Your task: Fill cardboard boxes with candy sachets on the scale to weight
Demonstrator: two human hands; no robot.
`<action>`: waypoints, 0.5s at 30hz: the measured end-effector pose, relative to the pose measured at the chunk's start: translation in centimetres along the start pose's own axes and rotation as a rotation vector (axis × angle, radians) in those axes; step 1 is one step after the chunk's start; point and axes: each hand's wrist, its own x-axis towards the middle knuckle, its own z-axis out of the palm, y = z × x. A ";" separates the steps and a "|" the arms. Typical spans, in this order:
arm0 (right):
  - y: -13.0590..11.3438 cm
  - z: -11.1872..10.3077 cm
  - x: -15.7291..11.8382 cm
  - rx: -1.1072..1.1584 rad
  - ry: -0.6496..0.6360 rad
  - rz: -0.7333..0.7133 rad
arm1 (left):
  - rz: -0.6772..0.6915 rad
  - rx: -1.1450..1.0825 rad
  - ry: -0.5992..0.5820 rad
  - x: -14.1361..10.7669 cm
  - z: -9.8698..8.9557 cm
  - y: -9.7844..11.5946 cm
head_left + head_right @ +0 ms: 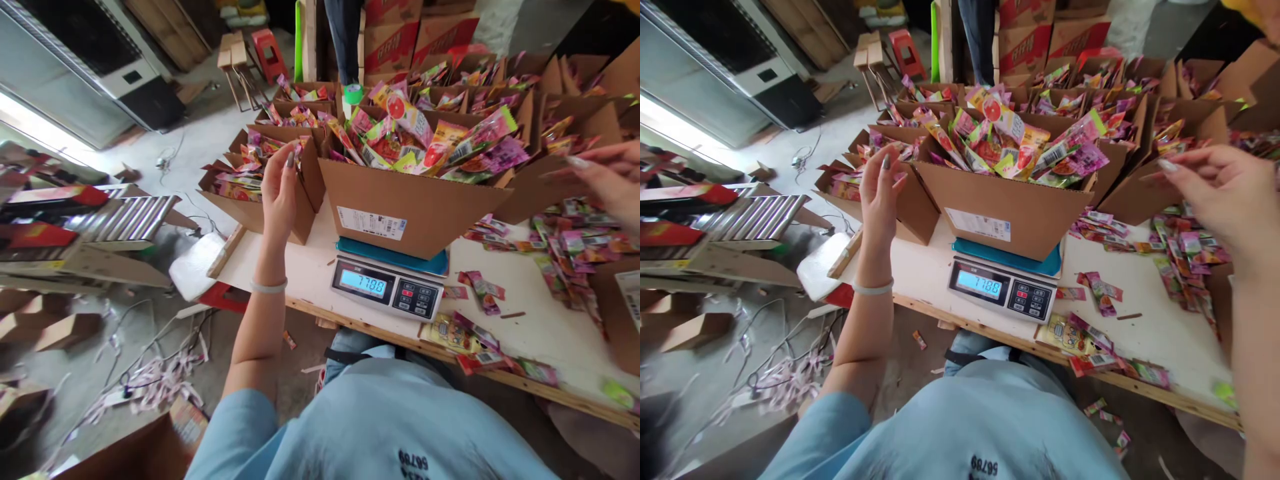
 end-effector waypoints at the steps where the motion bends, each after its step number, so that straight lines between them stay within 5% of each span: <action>1: 1.1 0.3 -0.2 0.020 -0.005 0.010 | -0.002 0.003 0.001 -0.1 0.0 0.0; 5: 6.0 2.3 -4.5 -0.009 0.028 -0.001 | -0.040 0.025 0.008 -0.8 -0.6 0.0; 10: 9.8 3.4 -14.1 -0.232 0.142 -0.261 | -0.139 0.031 0.005 -1.9 -0.4 -2.2; 12: 9.2 2.9 -14.9 -0.177 0.226 -0.355 | -0.241 -0.010 0.014 -2.5 0.6 -3.8; 15: 5.8 2.1 -11.8 0.049 0.263 -0.475 | -0.473 -0.110 0.026 -3.7 2.6 -5.9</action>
